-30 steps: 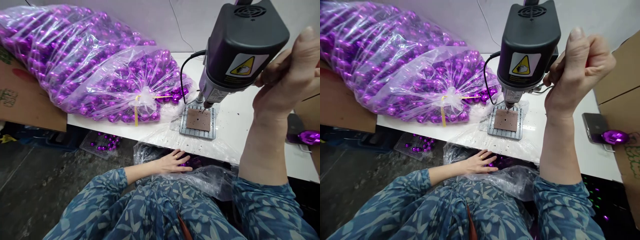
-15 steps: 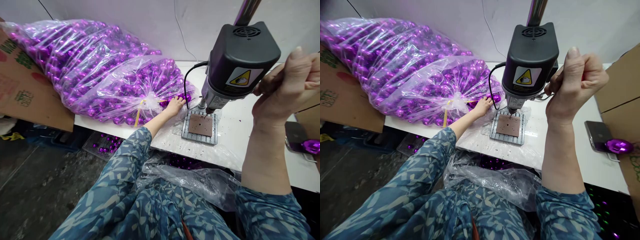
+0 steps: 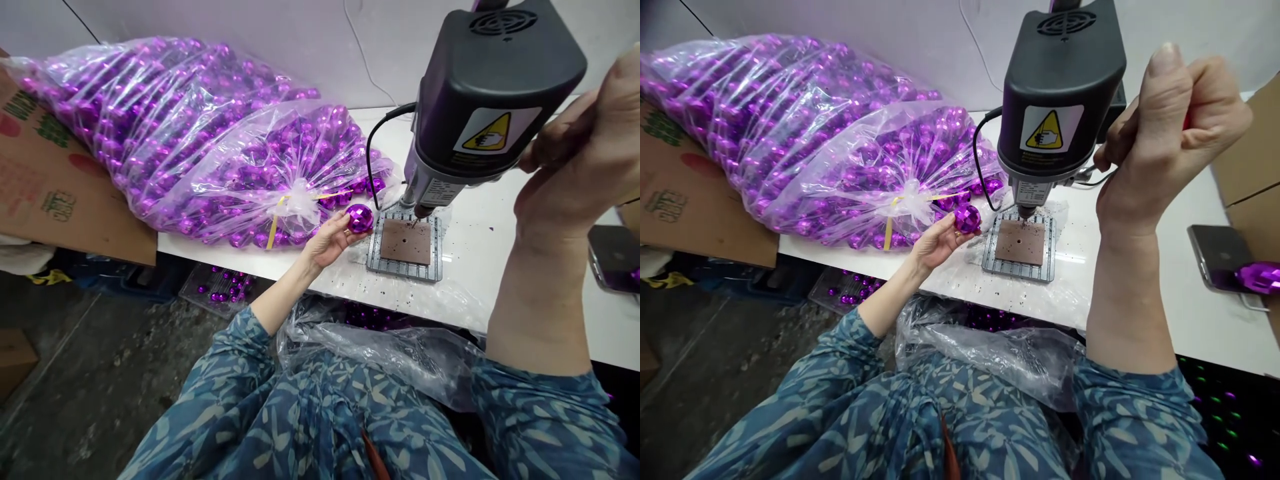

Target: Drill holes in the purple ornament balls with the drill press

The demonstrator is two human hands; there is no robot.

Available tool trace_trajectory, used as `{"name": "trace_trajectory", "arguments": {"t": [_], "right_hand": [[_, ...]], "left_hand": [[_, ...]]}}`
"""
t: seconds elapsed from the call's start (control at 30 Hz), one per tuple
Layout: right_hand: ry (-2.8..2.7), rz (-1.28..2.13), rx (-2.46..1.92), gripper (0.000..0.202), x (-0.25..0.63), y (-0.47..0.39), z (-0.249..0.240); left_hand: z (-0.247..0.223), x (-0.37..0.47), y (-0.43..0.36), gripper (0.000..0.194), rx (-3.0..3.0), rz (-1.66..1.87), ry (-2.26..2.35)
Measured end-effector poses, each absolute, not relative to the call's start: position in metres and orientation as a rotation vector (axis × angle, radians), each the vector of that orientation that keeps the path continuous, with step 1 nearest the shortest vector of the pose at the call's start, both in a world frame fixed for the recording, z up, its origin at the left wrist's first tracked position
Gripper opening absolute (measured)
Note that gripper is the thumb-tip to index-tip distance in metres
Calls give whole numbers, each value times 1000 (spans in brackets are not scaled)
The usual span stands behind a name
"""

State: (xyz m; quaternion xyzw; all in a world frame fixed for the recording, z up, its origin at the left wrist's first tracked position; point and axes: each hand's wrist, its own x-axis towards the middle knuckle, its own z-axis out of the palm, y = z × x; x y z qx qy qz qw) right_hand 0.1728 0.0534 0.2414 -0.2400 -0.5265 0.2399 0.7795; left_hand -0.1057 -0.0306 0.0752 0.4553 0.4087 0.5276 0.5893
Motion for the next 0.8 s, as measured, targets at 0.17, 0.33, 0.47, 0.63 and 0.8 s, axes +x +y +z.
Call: {"name": "trace_trajectory", "arguments": {"t": [0.17, 0.33, 0.47, 0.63, 0.8], "right_hand": [[-1206, 463, -447, 87, 175, 57, 241], [-1246, 424, -507, 89, 177, 55, 240], [-1223, 398, -548, 90, 175, 55, 239], [-1241, 393, -583, 85, 175, 56, 238], [-1246, 344, -585, 83, 172, 54, 239]], "left_hand": [[64, -83, -31, 47, 970, 1188, 950], [49, -73, -21, 52, 965, 1166, 940], [28, -64, -6, 68, 1104, 1182, 1007], [14, -47, 17, 69, 1340, 1208, 1112], [9, -31, 27, 58, 1347, 1172, 1103]]}}
